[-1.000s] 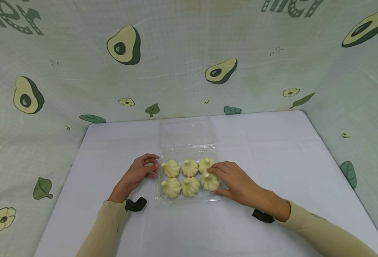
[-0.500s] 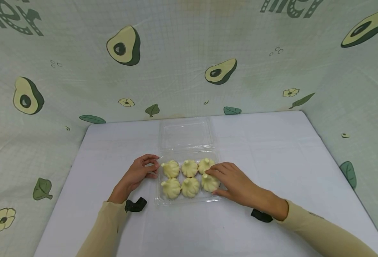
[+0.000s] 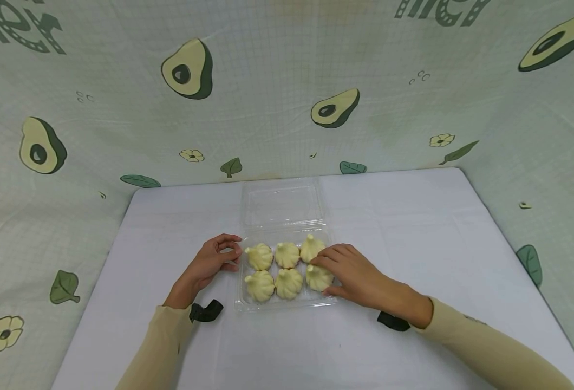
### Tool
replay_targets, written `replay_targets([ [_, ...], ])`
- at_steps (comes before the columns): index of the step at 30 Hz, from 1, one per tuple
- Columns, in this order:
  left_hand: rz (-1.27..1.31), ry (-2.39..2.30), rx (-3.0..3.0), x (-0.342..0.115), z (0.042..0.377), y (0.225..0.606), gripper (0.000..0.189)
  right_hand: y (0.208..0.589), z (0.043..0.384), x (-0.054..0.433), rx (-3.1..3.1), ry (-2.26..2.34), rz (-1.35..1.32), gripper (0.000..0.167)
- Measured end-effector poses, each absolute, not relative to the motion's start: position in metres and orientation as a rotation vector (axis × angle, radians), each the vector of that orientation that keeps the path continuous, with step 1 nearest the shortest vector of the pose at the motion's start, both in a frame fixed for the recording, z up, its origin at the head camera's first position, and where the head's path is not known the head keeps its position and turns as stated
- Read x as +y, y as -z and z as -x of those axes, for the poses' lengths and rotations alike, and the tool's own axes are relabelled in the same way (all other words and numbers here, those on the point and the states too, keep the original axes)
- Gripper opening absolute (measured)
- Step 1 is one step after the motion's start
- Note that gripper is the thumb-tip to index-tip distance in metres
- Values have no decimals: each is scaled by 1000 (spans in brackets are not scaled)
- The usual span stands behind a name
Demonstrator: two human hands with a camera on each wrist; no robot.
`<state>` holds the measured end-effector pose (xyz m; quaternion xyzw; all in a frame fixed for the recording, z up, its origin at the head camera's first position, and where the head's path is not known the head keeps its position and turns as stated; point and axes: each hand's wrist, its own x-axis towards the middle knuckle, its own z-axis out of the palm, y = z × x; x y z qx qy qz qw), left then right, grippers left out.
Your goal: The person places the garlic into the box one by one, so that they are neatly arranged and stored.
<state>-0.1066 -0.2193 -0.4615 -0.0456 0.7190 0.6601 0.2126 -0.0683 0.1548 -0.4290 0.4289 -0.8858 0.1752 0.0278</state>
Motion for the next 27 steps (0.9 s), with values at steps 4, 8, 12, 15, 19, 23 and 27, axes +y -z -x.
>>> replay_targets([
  [4,126,-1834,1994,-219,106,461,44,429,70,153,-2739,-537,-1332,64],
  [8,129,-1831,1995,-219,106,461,44,428,71,150,-2748,-527,-1328,65],
  [12,131,-1829,1996,-219,107,461,44,428,71,149,-2765,-513,-1321,64],
  [15,135,-1831,1995,-219,107,461,44,428,72,148,-2774,-496,-1315,64],
  [19,138,-1833,1993,-219,107,461,44,427,72,147,-2786,-484,-1315,64],
  [23,149,-1829,1994,-218,106,459,44,425,72,145,-2803,-475,-1321,64],
  [27,156,-1832,1992,-218,106,459,44,424,72,144,-2825,-458,-1323,63],
])
